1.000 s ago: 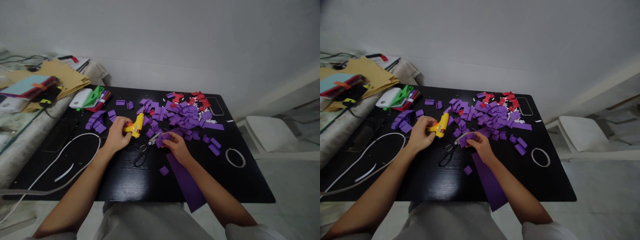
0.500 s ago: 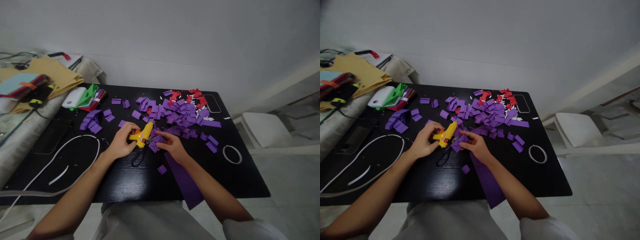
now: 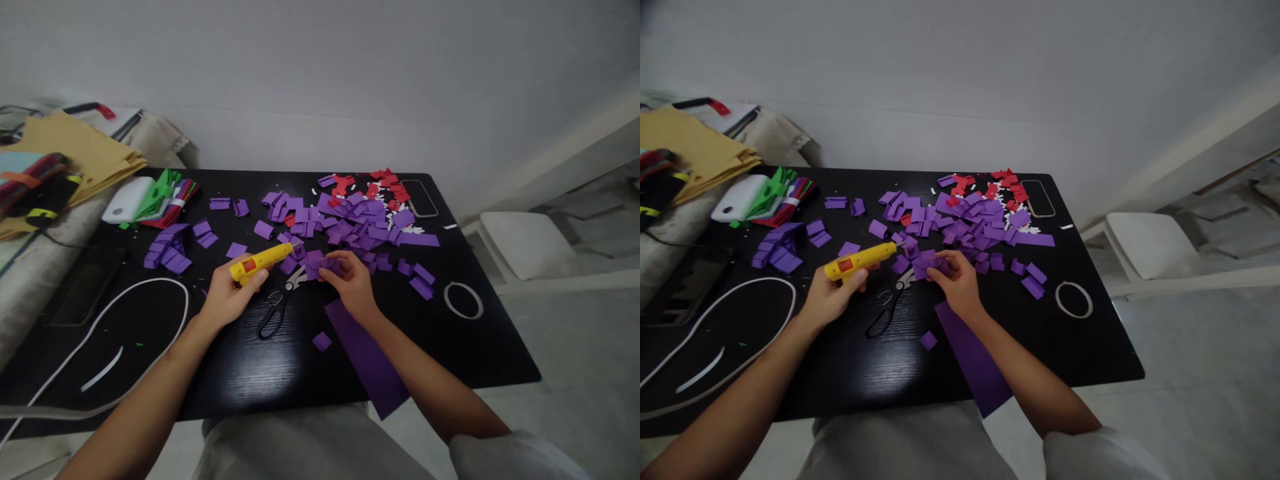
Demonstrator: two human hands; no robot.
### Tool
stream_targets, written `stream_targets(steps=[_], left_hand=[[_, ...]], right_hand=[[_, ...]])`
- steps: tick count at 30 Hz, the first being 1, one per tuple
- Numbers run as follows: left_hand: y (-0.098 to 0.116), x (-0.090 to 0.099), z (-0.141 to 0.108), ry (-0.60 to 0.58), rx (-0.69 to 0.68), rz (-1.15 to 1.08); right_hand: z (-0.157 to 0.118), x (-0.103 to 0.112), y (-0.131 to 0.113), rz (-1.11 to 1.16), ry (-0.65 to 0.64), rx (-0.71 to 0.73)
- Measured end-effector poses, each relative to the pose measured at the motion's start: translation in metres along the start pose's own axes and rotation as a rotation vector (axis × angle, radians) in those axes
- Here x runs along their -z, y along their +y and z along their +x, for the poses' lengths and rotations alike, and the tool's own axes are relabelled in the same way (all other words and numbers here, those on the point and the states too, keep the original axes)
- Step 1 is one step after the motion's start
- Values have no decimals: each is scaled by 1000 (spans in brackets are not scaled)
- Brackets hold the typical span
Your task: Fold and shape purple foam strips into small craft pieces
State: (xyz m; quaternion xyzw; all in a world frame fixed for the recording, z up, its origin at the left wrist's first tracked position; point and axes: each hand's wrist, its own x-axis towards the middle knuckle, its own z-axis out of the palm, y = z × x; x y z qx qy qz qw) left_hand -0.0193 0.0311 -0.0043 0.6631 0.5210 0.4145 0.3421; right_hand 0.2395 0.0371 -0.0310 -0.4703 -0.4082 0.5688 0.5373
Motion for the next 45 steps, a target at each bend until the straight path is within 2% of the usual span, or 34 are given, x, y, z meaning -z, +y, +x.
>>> stream_targets(steps=[5,8,13,18,25,38,45], left_hand=[[1,2,1,-139,-157,136],[-1,1,0,-172,-174,159],[-2,1,-2,-147,-136,157],[1,1,-2,-132,-108,157],[-1,2,-3,-111,-75,205],[5,0,-2,-112,-155,247],[7,-3,-1,-76,-203,246]], right_hand=[[0,1,1,-13,-1,-22],[-2,-1,0,0,5,-24],[-4,-2,-3,2,14,16],[-6,-1,-6,-11,-37,-22],[-8,-2,-6,-59,4,-6],[-6,-1,-1,-116,45,12],[-5,-3,-1,-122,55,26]])
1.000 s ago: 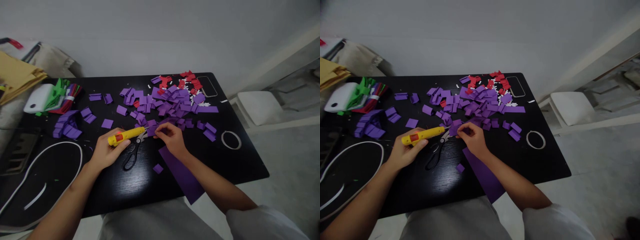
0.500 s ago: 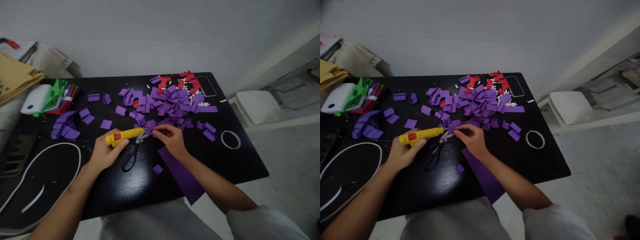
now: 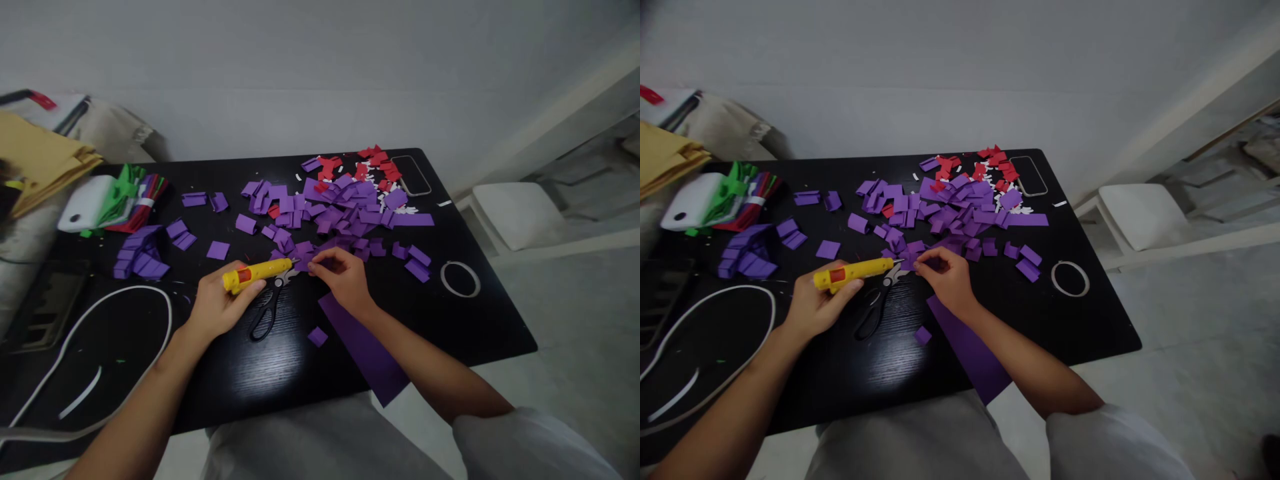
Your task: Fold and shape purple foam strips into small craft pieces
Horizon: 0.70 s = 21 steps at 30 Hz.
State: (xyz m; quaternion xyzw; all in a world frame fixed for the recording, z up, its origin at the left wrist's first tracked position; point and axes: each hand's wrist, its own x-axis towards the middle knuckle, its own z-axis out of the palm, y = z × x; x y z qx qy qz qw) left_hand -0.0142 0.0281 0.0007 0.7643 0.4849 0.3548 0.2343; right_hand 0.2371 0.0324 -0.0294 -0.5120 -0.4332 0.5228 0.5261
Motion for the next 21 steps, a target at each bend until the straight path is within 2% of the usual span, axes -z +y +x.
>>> stream_targets(steps=[10,21], left_hand=[[-1,0,0,2,23,60],[0,0,1,23,-38,116]], right_hand=[[-2,0,0,-35,-9,30],[1,2,10,-42,3,68]])
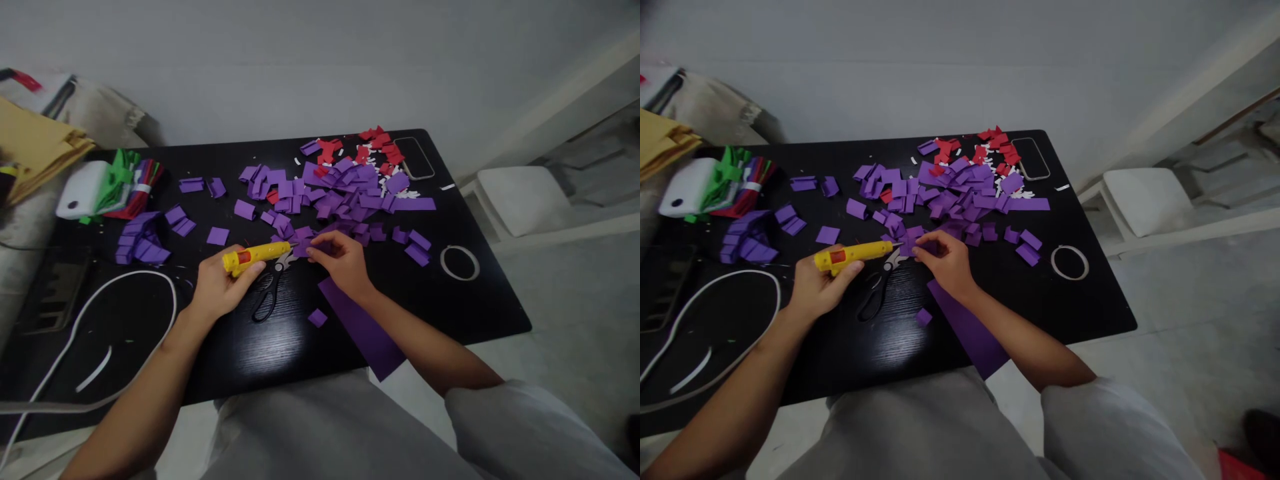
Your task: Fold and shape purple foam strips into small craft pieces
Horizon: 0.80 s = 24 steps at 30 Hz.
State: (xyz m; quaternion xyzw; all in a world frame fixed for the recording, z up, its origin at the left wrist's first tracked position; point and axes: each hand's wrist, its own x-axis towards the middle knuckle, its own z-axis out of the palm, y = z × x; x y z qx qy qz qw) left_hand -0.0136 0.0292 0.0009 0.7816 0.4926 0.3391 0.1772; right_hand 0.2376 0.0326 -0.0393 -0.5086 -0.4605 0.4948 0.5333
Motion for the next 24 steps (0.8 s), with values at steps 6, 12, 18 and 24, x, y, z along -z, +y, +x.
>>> stream_targets(steps=[6,12,18,24], left_hand=[[0,-1,1,12,-39,-6],[0,0,0,22,-66,10],[-3,-1,-1,22,-66,20],[-4,-1,0,7,-57,44]], right_hand=[[0,0,1,23,-16,8],[0,1,0,9,-21,16],[-1,-1,0,20,-16,29],[-2,-1,-1,10,-23,42]])
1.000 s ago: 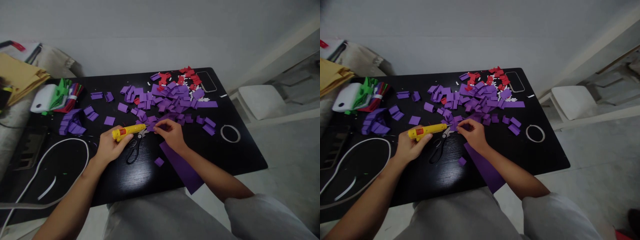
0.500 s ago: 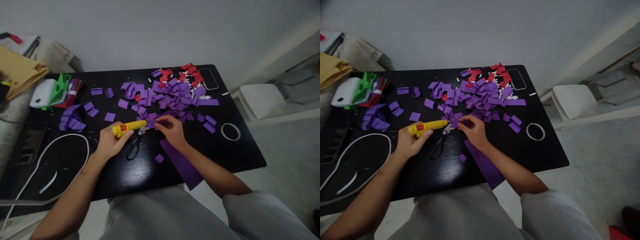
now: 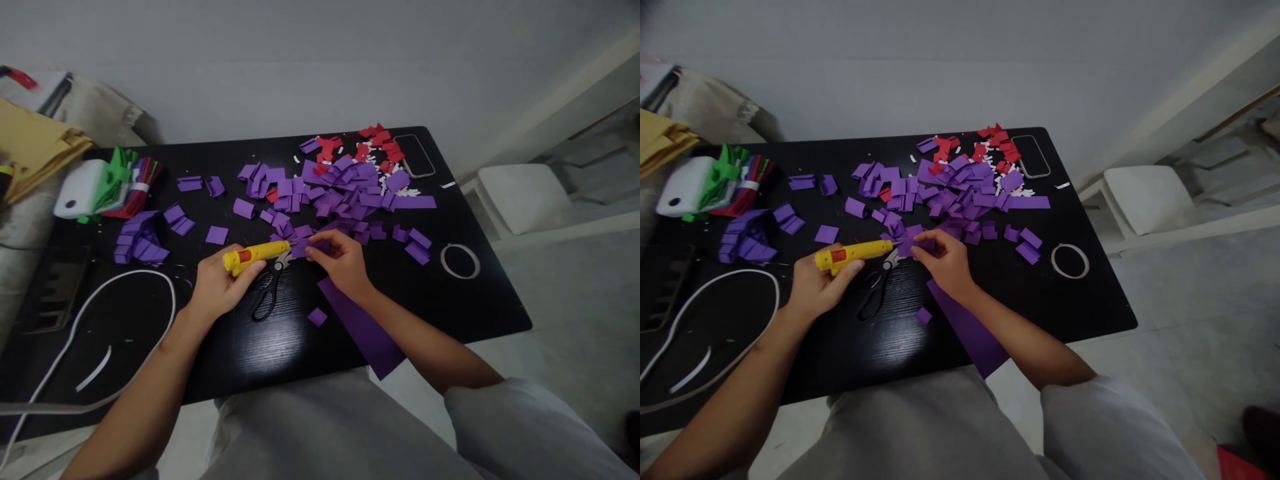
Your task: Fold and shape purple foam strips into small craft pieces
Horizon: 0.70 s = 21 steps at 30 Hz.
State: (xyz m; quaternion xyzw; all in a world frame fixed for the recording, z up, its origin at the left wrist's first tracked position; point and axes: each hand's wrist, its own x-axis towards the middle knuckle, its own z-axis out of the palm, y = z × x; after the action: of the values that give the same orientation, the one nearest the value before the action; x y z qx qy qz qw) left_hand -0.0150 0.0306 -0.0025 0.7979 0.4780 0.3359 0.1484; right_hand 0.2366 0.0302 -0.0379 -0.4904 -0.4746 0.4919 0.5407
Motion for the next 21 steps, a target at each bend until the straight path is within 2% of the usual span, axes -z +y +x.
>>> stream_targets(steps=[9,15,21], left_hand=[[0,1,1,-2,20,-8],[4,2,-1,41,30,-75],[9,1,-1,-15,-2,-51]], right_hand=[[0,0,2,-19,-2,7],[0,0,2,-15,9,6],[-2,-1,1,-41,-11,2]])
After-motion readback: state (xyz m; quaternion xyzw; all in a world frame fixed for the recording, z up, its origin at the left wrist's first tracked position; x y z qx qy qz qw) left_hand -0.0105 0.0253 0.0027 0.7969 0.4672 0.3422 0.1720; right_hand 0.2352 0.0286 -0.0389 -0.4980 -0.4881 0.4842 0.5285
